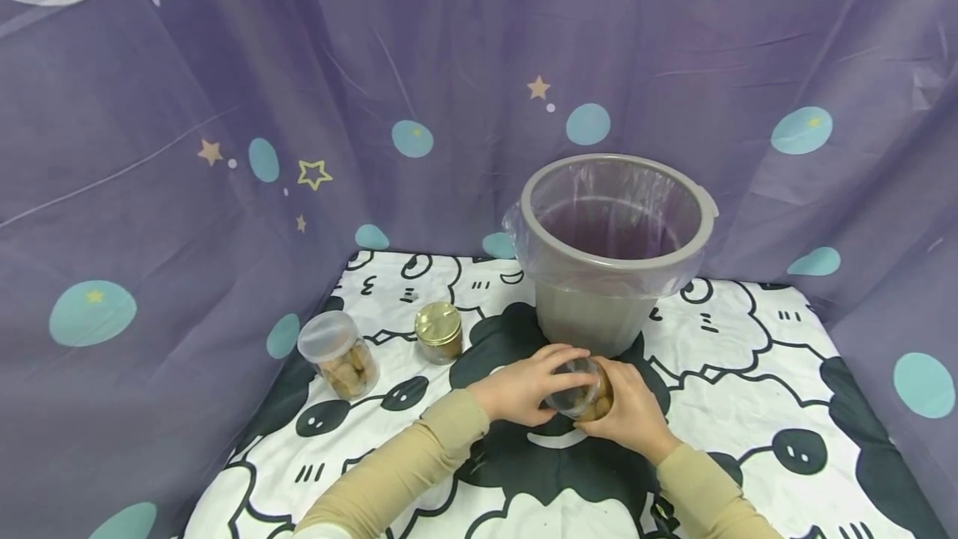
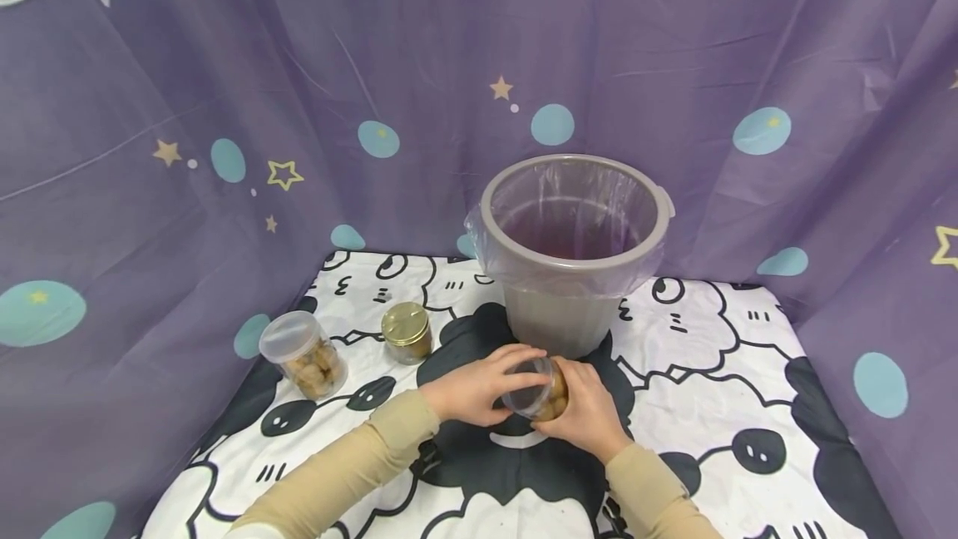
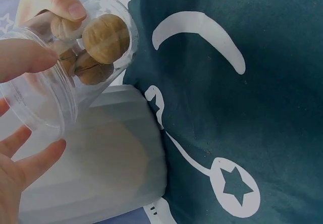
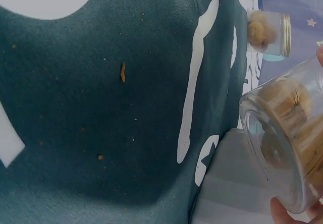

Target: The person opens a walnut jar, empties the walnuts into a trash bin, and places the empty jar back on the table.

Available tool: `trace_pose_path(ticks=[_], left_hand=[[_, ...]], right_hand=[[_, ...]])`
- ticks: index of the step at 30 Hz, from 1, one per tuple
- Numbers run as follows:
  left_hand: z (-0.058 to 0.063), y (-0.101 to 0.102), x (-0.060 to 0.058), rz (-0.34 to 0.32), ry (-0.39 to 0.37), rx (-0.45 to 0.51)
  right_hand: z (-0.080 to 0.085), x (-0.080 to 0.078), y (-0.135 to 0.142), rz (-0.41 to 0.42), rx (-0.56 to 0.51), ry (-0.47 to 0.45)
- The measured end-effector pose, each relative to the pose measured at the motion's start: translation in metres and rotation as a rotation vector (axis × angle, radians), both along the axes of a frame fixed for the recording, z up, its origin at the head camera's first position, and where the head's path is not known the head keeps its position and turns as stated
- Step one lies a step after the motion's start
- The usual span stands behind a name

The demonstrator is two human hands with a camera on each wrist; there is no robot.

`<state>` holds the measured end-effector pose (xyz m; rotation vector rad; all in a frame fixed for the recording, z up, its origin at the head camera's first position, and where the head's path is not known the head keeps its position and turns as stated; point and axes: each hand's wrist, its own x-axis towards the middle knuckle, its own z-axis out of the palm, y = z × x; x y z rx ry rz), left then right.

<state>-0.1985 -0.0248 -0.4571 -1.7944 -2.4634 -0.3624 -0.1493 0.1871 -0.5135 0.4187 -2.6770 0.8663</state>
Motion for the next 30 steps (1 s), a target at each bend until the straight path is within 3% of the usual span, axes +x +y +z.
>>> trace_pose_path(ticks=[7,22,30], left_hand=[[-0.003,0.001,0.001,0.055,-0.002,0.019],[-0.011,0.005,0.009,0.262,-0.014,0.051],[-0.011,0.010,0.010,0.380,-0.079,0.117]], right_hand=[[-0.001,0.000,0.000,0.004,0.018,0.009],[-0.003,0.003,-0.001,0.011,0.023,0.022],[-0.003,-0.001,0.000,-0.020,0.011,0.009]])
